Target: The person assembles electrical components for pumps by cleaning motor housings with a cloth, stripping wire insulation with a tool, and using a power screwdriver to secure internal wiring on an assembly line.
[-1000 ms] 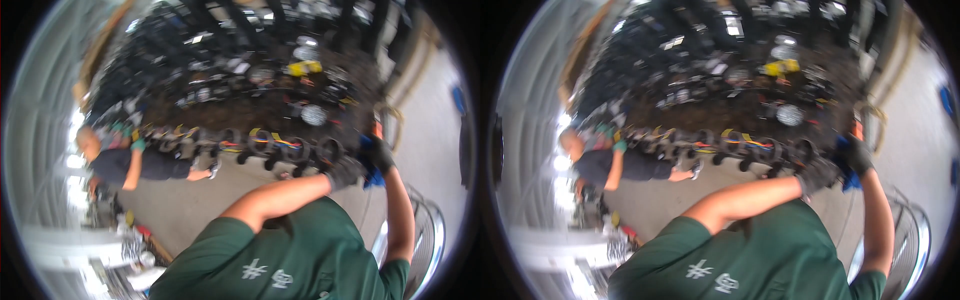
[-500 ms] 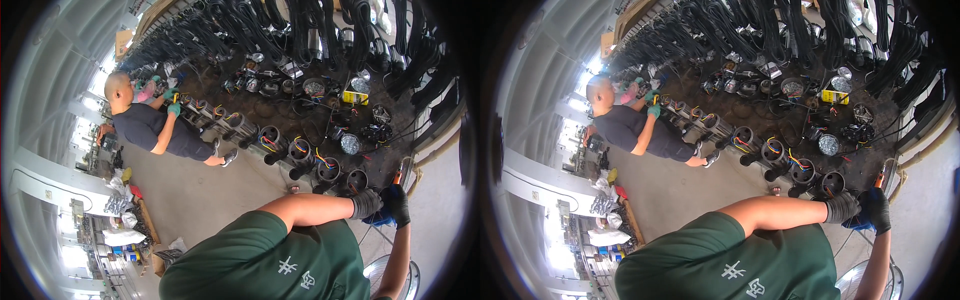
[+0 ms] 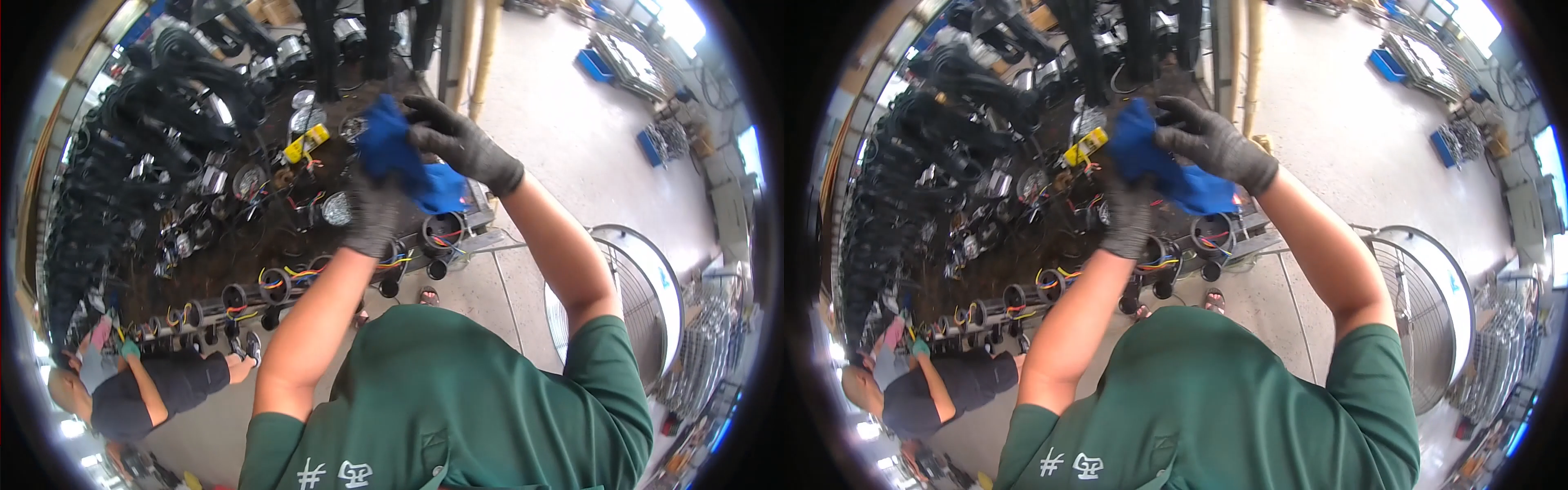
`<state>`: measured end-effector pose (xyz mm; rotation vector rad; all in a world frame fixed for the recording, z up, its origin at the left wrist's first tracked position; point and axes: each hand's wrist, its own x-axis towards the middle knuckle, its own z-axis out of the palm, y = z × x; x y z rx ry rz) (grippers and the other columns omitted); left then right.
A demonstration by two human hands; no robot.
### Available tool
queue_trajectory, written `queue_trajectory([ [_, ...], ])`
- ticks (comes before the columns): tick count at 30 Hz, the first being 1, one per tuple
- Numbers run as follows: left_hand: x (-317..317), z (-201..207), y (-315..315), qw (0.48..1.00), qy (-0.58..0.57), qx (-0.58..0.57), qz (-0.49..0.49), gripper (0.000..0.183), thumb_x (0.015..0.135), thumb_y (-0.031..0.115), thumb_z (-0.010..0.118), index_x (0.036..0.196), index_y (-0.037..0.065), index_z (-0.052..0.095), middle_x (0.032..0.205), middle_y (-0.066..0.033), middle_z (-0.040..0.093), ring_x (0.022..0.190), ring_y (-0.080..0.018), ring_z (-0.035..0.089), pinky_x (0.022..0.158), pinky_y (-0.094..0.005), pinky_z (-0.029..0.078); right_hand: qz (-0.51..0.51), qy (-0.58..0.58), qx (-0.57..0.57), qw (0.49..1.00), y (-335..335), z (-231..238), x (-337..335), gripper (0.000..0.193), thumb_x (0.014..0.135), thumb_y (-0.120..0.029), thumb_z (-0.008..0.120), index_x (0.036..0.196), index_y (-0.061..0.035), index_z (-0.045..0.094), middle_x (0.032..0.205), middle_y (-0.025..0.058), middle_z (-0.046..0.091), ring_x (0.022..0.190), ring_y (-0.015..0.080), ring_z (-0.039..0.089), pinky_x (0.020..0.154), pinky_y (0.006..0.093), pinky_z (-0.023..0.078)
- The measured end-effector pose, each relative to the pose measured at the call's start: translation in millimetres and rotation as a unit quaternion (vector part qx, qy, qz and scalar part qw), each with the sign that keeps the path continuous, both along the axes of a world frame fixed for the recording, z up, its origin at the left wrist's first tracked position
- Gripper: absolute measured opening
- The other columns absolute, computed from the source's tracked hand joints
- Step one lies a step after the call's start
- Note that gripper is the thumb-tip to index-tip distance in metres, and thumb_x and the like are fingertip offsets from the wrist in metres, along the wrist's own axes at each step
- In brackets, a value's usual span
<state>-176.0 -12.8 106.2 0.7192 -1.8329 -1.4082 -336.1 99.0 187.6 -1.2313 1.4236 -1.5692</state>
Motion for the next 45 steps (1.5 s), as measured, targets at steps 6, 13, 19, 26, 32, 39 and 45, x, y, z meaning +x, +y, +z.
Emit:
queue_trajectory([
  [6, 86.8, 17.6, -65.9, 0.975, 0.113, 0.147, 0.122, 0.057, 0.089, 0.027, 0.075, 0.139, 0.010, 0.053, 0.132, -0.0061, 0.060, 0.119, -0.0225, 0.057, 0.100, -0.0448, 0.046, -0.214, 0.270, 0.333, 0.877, 35.1, -166.2, -135.4, 0.047, 0.094, -0.038, 0.067, 0.122, 0.0003, 0.065, 0.108, 0.0219, 0.072, 0.104, 0.0313, 0.069, 0.094, 0.0355, 0.053],
  [13, 204.5, 13.0, -44.9, 0.944, 0.149, 0.196, 0.220, 0.047, 0.089, 0.008, 0.069, 0.134, 0.011, 0.054, 0.131, -0.0072, 0.058, 0.116, -0.0239, 0.057, 0.092, -0.0453, 0.049, -0.159, 0.190, 0.415, 0.875, 27.5, -299.5, -82.7, 0.059, 0.082, -0.044, 0.076, 0.121, -0.0013, 0.066, 0.118, 0.0260, 0.068, 0.115, 0.0397, 0.064, 0.098, 0.0455, 0.050],
  [19, 238.8, 10.3, -8.6, 0.933, 0.131, 0.216, 0.256, 0.050, 0.092, 0.006, 0.062, 0.139, 0.014, 0.049, 0.138, -0.0064, 0.053, 0.121, -0.0269, 0.053, 0.097, -0.0474, 0.048, -0.238, 0.196, 0.480, 0.821, -2.1, -298.8, -73.8, 0.050, 0.077, -0.031, 0.079, 0.118, -0.0045, 0.066, 0.120, 0.0240, 0.068, 0.114, 0.0387, 0.065, 0.096, 0.0457, 0.052],
  [26, 271.9, -9.9, -30.1, 0.940, 0.110, 0.275, 0.168, 0.052, 0.094, 0.010, 0.063, 0.142, 0.021, 0.047, 0.144, -0.0025, 0.046, 0.128, -0.0241, 0.049, 0.104, -0.0477, 0.045, -0.213, -0.089, 0.377, 0.897, 45.4, -342.2, -133.4, 0.036, 0.069, -0.022, 0.077, 0.099, -0.0052, 0.070, 0.088, 0.0099, 0.072, 0.072, 0.0219, 0.067, 0.069, 0.0373, 0.056],
  [32, 250.5, 2.7, -4.6, 0.939, 0.154, 0.251, 0.178, 0.047, 0.092, 0.014, 0.069, 0.136, 0.013, 0.052, 0.134, -0.0039, 0.055, 0.123, -0.0206, 0.052, 0.103, -0.0401, 0.044, -0.284, -0.269, 0.149, 0.908, 153.4, -230.4, -120.8, 0.015, 0.078, -0.016, 0.073, 0.089, -0.0130, 0.064, 0.083, 0.0041, 0.064, 0.070, 0.0179, 0.065, 0.065, 0.0325, 0.056],
  [39, 227.3, 6.8, 7.4, 0.944, 0.152, 0.184, 0.227, 0.054, 0.089, 0.018, 0.073, 0.138, 0.007, 0.052, 0.137, -0.0072, 0.056, 0.118, -0.0222, 0.056, 0.102, -0.0399, 0.044, -0.380, -0.453, -0.077, 0.803, 249.2, -147.3, -77.9, 0.034, 0.094, -0.036, 0.065, 0.104, -0.0034, 0.061, 0.096, 0.0121, 0.064, 0.086, 0.0263, 0.067, 0.079, 0.0388, 0.059],
  [45, 251.7, 0.7, 14.7, 0.958, 0.153, 0.156, 0.188, 0.063, 0.088, 0.020, 0.075, 0.142, 0.003, 0.047, 0.134, -0.0092, 0.057, 0.117, -0.0231, 0.056, 0.104, -0.0408, 0.043, -0.373, -0.337, -0.164, 0.849, 216.1, -59.1, 50.0, 0.028, 0.097, -0.026, 0.063, 0.108, -0.0006, 0.060, 0.105, 0.0155, 0.067, 0.097, 0.0236, 0.068, 0.089, 0.0381, 0.058],
])
